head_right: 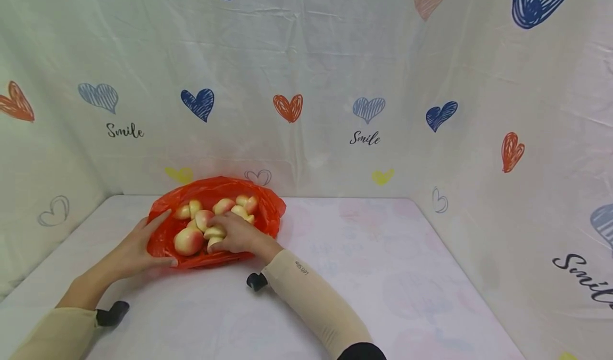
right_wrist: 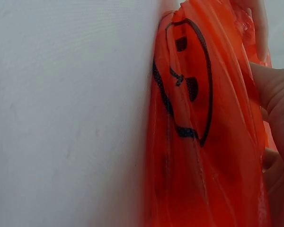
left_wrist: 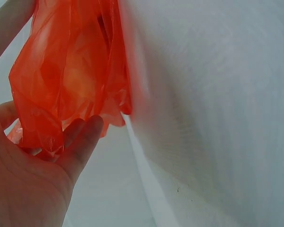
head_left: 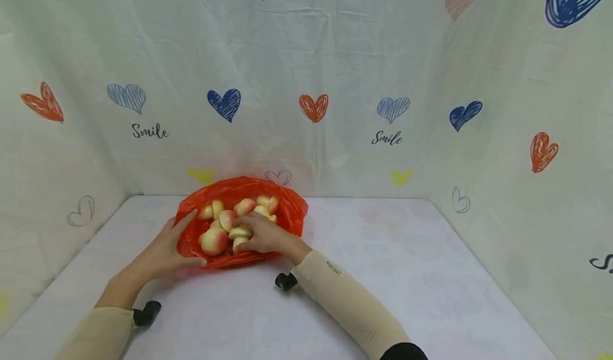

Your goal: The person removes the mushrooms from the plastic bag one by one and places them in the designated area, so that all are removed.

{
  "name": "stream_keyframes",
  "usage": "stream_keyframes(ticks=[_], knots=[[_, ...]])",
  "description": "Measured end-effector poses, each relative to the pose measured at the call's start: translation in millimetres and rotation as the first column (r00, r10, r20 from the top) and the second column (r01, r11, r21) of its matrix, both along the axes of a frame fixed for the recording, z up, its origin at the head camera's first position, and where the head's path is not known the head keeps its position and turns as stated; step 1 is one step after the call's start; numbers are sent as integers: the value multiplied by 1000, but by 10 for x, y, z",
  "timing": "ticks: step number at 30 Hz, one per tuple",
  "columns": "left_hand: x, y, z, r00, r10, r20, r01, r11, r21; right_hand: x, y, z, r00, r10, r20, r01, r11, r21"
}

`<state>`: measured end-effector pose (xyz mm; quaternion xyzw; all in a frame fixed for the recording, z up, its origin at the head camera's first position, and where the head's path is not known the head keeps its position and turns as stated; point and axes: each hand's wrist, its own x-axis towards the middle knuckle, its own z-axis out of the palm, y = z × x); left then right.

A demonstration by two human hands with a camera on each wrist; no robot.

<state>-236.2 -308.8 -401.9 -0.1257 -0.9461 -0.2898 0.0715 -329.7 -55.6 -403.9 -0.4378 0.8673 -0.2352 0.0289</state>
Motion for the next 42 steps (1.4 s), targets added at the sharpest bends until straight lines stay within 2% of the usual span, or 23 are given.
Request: stream_keyframes(ticks=[8, 17, 23, 31, 37, 42], knots=[[6, 8, 5, 1000, 1, 0, -1, 1000, -3, 15, -25, -11, 1000, -16, -21, 17, 1000, 13], [5, 6, 15, 1000, -3, 1, 3, 1000, 3, 26, -16, -3, 1000, -27, 10, 27, 1000, -4], [4, 7, 14, 1000, -2, -3, 2, 1000, 1, 2, 6, -2, 999, -32, 22, 33, 997, -67], [16, 11, 27, 1000, 2, -2, -2, 1000, -2, 4, 69, 103, 995, -41, 89, 53, 989, -137], [12, 7, 19, 1000, 7, 0, -7, 1000, -5, 24, 144, 202, 997, -1, 73, 15, 982, -188], [7, 4, 8, 1000, 6, -3, -6, 1000, -6, 53, 244, 313, 999, 7, 46, 2, 985, -172]])
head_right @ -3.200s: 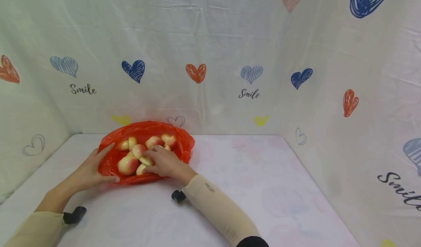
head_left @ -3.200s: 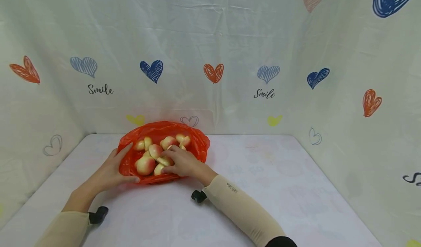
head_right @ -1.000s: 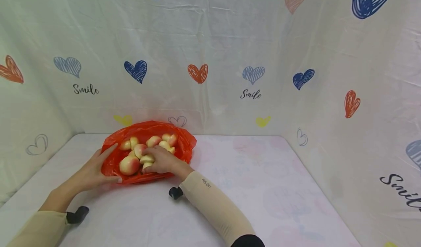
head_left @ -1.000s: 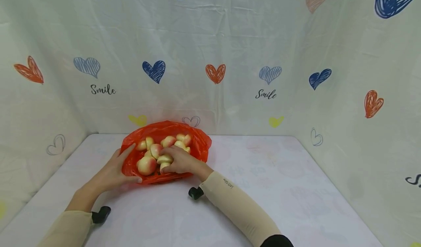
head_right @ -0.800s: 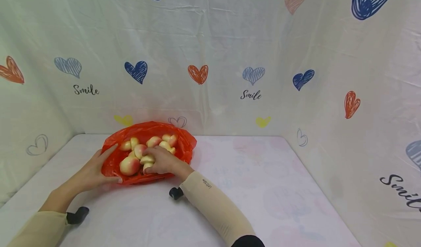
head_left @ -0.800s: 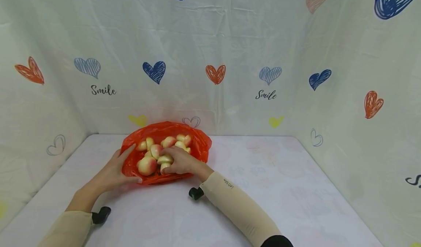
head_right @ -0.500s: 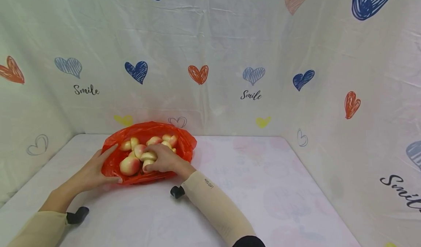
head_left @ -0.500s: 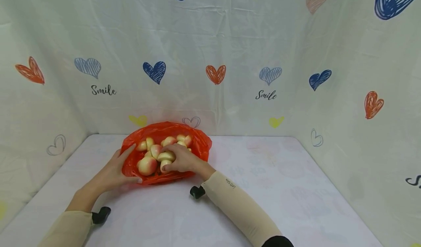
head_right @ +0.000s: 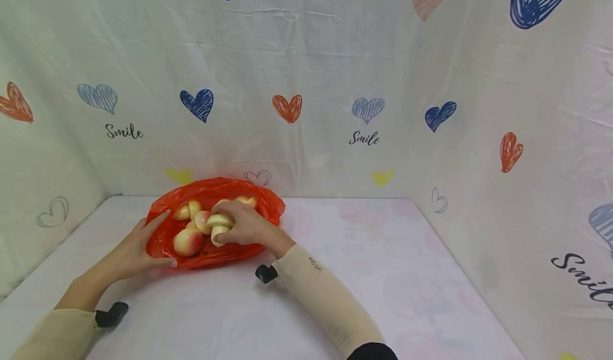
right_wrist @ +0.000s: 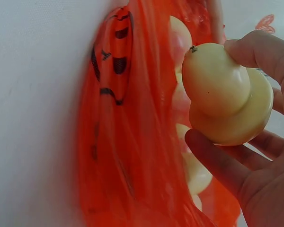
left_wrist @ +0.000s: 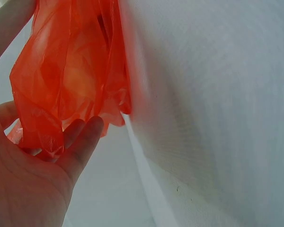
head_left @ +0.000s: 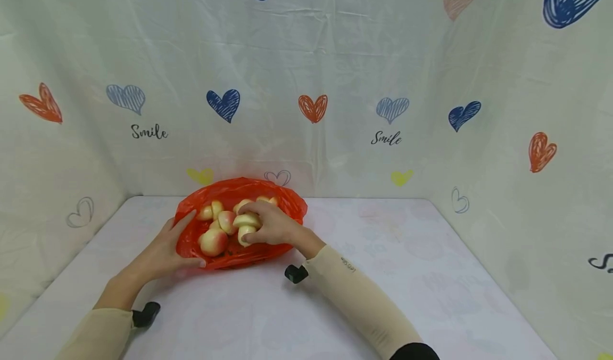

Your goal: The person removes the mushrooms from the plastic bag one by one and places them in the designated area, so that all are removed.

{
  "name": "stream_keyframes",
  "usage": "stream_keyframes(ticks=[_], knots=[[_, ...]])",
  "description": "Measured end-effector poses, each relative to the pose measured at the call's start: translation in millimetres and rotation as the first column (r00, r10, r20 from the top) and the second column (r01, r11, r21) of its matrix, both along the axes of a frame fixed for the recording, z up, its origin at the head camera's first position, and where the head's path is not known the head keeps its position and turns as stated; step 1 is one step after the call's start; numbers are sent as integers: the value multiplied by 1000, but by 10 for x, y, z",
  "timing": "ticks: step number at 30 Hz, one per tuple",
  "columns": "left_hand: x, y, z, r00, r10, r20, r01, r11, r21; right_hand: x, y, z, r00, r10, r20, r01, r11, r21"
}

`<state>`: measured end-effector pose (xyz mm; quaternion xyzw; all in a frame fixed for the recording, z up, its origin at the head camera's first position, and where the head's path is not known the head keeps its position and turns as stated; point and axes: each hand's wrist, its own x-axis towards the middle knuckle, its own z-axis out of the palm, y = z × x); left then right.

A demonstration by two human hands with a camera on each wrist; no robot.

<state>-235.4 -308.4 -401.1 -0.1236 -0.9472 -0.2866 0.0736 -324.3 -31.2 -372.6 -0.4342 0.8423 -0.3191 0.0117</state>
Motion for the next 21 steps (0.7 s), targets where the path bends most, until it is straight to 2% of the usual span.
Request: stream_keyframes(ticks=[8, 21], knots=[[1, 1, -7, 1000, -6, 3, 6, 1000, 1, 21, 228, 134, 999, -30, -21, 31, 999, 24], [23, 8, 13, 1000, -2, 10, 2, 1000, 7, 49, 724, 236, 996, -17, -91, 17, 1000, -2]])
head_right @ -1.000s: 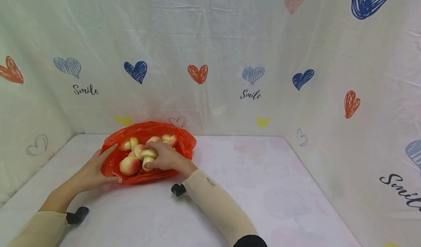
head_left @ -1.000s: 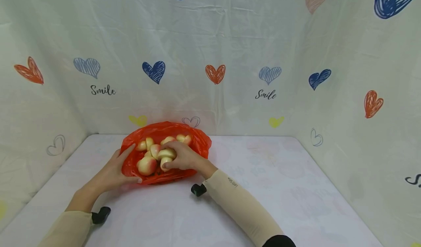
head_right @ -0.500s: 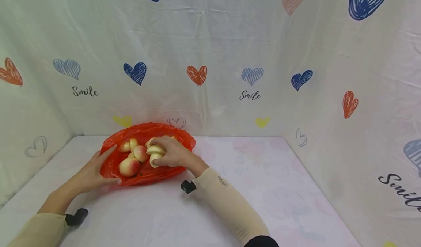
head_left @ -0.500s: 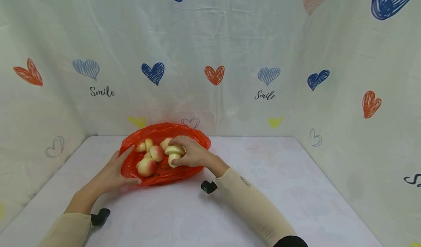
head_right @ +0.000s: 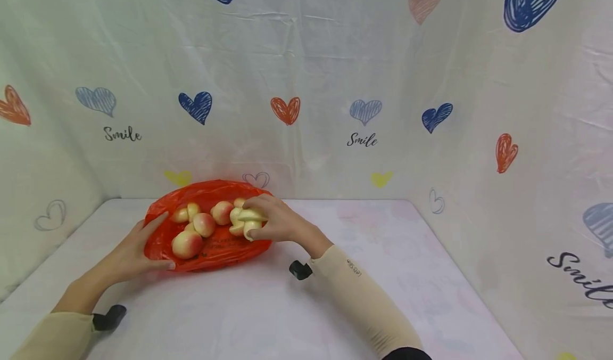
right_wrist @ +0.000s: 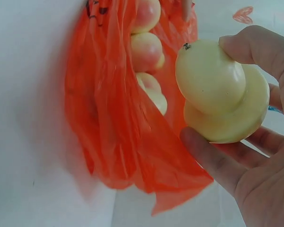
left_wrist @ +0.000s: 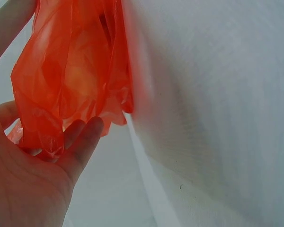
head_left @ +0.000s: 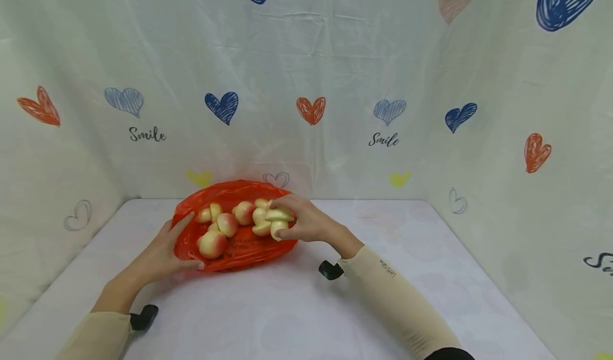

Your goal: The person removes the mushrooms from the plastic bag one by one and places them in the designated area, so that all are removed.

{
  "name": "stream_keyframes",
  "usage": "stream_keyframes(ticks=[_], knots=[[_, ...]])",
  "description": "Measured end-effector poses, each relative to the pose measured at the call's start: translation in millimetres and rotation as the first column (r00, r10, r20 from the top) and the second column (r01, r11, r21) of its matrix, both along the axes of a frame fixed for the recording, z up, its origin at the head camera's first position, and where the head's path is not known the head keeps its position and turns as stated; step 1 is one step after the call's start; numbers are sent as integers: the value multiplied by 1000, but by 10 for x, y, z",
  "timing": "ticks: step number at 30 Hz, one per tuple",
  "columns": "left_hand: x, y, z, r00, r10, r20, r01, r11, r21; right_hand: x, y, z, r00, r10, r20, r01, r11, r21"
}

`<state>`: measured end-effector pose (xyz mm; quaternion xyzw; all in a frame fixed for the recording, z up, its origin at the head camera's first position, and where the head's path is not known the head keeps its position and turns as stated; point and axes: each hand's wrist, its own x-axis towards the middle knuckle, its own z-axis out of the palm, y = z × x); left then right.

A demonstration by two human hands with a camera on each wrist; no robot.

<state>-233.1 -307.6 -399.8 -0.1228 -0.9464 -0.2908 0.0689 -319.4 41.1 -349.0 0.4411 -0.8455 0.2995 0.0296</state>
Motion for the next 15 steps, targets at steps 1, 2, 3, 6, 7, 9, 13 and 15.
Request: stream_keyframes(ticks=[1, 2, 3, 6, 7, 9, 13, 15], knots=[[1, 2, 1, 1000, -2, -1, 2, 1000, -1, 1, 41, 1, 1000, -4, 0, 4, 1000, 2], [1, 3, 1, 1000, -2, -2, 2, 1000, -2, 4, 81, 4, 1000, -3, 2, 3, 1000, 0], [1, 3, 1, 1000, -2, -4, 2, 1000, -4, 5, 119, 5, 1000, -2, 2, 2, 1000, -1], [9, 3, 0, 1000, 2, -1, -2, 1000, -10, 9, 227, 6, 1000, -6, 2, 6, 1000, -6], [12, 2, -1, 1000, 5, 1, -5, 1000, -10, 9, 261, 7, 1000, -8, 3, 8, 1000, -9], [16, -1, -4, 1000, 8, 3, -8, 1000, -10, 8, 333, 6, 1000, -15, 5, 15, 1000, -17], [5, -5, -9, 1000, 4, -3, -4, 1000, -10, -6, 498, 5, 999, -42, 9, 42, 999, -26], [-5, -1, -10, 1000, 3, -6, -3, 1000, -10, -24, 586, -3, 998, -62, 4, 62, 998, -31]])
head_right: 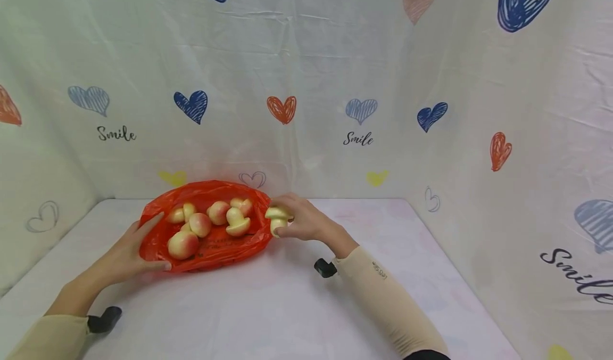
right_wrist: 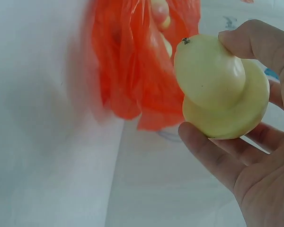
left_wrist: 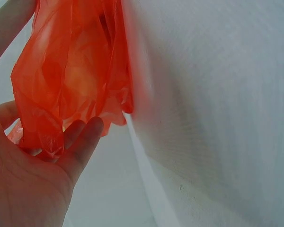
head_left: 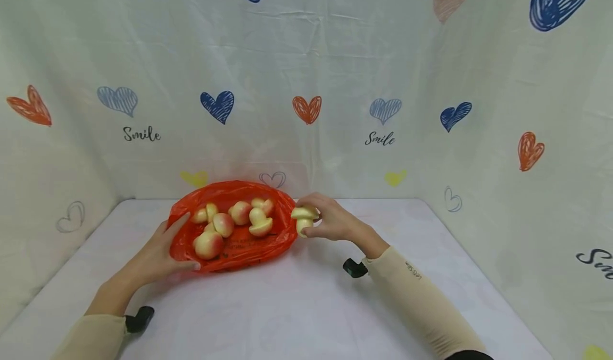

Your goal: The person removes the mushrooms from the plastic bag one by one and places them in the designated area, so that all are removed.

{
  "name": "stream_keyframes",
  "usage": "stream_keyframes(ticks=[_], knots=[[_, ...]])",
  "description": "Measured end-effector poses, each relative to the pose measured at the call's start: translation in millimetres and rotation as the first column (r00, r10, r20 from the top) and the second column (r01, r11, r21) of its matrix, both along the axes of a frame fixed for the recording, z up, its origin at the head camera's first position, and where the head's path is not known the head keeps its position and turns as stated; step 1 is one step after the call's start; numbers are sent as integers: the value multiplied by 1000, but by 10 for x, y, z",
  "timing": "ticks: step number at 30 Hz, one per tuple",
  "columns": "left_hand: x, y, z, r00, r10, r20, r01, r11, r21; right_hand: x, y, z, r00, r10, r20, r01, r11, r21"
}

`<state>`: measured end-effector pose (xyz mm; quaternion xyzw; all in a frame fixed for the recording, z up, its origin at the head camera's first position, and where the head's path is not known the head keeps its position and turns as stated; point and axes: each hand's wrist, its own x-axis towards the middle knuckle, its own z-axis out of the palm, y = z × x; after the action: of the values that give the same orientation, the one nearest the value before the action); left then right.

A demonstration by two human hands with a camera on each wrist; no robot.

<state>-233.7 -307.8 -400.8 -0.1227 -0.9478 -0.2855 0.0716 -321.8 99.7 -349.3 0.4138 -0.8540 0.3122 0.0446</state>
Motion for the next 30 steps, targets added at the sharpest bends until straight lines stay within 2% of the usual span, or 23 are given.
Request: stream_keyframes(ticks=[7, 16, 30], knots=[[6, 25, 23, 1000, -5, 15, 5, 1000, -5, -95, 242, -51, 999, -47, -27, 46, 998, -39], [-13, 12, 17, 1000, -1, 12, 1, 1000, -13, -252, 363, -195, 992, -113, 54, 115, 993, -42], [-8, 14, 3, 1000, -2, 8, 2, 1000, -9, -641, 415, -422, 980, -167, 105, 166, 986, 11]])
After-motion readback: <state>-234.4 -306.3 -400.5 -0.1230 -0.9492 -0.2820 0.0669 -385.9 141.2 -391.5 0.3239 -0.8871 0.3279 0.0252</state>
